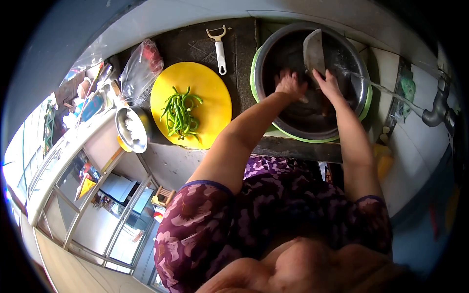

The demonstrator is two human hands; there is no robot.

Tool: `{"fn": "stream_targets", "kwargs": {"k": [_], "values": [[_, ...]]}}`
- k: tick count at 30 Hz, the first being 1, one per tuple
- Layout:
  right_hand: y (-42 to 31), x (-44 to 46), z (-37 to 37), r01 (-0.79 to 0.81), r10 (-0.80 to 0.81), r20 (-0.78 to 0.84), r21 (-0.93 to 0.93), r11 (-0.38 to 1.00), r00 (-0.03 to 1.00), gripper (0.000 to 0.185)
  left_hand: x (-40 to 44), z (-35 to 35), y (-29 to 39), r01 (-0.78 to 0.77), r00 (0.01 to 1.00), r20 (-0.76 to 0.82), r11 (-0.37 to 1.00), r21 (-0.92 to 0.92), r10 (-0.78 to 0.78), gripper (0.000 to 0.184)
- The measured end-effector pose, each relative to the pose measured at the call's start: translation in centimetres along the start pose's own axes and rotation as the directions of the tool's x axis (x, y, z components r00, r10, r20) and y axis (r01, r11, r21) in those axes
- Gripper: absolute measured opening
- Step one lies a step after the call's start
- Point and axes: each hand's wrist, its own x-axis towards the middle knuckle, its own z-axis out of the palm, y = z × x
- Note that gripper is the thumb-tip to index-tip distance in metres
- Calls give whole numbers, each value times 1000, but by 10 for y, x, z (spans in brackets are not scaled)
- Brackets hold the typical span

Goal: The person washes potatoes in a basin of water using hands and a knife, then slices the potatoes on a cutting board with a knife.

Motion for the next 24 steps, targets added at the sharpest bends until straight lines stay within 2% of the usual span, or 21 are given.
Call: {"fn": "stream_targets", "kwargs": {"k": [2, 3, 4, 5, 6, 7, 9, 11, 12, 14, 15, 16, 17, 18, 19, 21, 22, 23, 24], "values": [[-47, -34, -20, -209, 178, 244, 108, 972, 953, 59, -21, 16, 4, -75, 995, -51, 987, 139, 83, 67], [-49, -40, -17, -180, 123, 264, 202, 963, 957, 52, -27, 13, 7, -98, 995, 48, 988, 121, 92, 65], [-27, -35, -5, 96, -99, 24, 103, 990, 995, 50, -33, 5, 8, -119, 984, 148, 988, 101, 104, 62], [-5, -28, 4, 340, -345, -184, -62, 938, 920, 48, -38, -4, 9, -140, 963, 242, 987, 79, 117, 60], [-5, -33, -4, 333, -373, -253, -188, 924, 893, 46, -42, -12, 12, -152, 950, 287, 984, 90, 120, 50], [-11, -42, -16, 310, -405, -312, -310, 899, 859, 43, -41, -11, 10, -181, 944, 301, 975, 130, 135, 48], [-44, -69, -47, 137, -290, -331, -415, 899, 898, 34, -37, -7, 3, -237, 931, 329, 949, 210, 160, 45], [-26, -61, -56, 158, -379, -378, -501, 851, 844, 31, -34, -6, -2, -138, 980, 161, 979, 148, 114, 46], [-29, -60, -61, 81, -285, -350, -497, 864, 892, 34, -29, -8, -5, -82, 994, 82, 993, 83, 75, 47], [-34, -60, -56, 91, -472, -361, -710, 698, 805, 40, -16, 0, -11, -22, 996, -82, 999, -41, 18, 55], [-35, -61, -50, 81, -558, -342, -797, 598, 756, 43, -16, 2, -9, -22, 997, -75, 998, -60, 17, 58], [-32, -58, -39, 285, -618, -238, -727, 625, 749, 48, -15, 2, -6, -22, 997, -70, 997, -79, 17, 62], [-30, -56, -23, 437, -681, -141, -669, 601, 719, 43, -14, 2, -3, -21, 998, -67, 995, -96, 15, 66], [-29, -55, -4, 443, -628, -106, -619, 649, 771, 40, -19, -2, 6, -36, 999, 8, 999, -5, 36, 75], [-26, -53, 12, 443, -574, -64, -567, 694, 816, 37, -19, 9, 7, -104, 995, 7, 991, 83, 104, 77], [-18, -54, 35, 279, -508, -181, -660, 698, 842, 34, -28, 25, 6, -215, 977, 44, 942, 258, 211, 75], [-15, -56, 46, 200, -412, -260, -579, 790, 873, 32, -28, 40, 5, -213, 977, 65, 936, 279, 203, 67], [13, -47, 64, 294, -490, -340, -490, 821, 803, 32, -31, 45, 6, -195, 979, 115, 933, 303, 167, 56], [6, -57, 67, 234, -378, -343, -392, 890, 860, 33, -30, 56, 6, -184, 981, 126, 916, 356, 147, 52]]}}
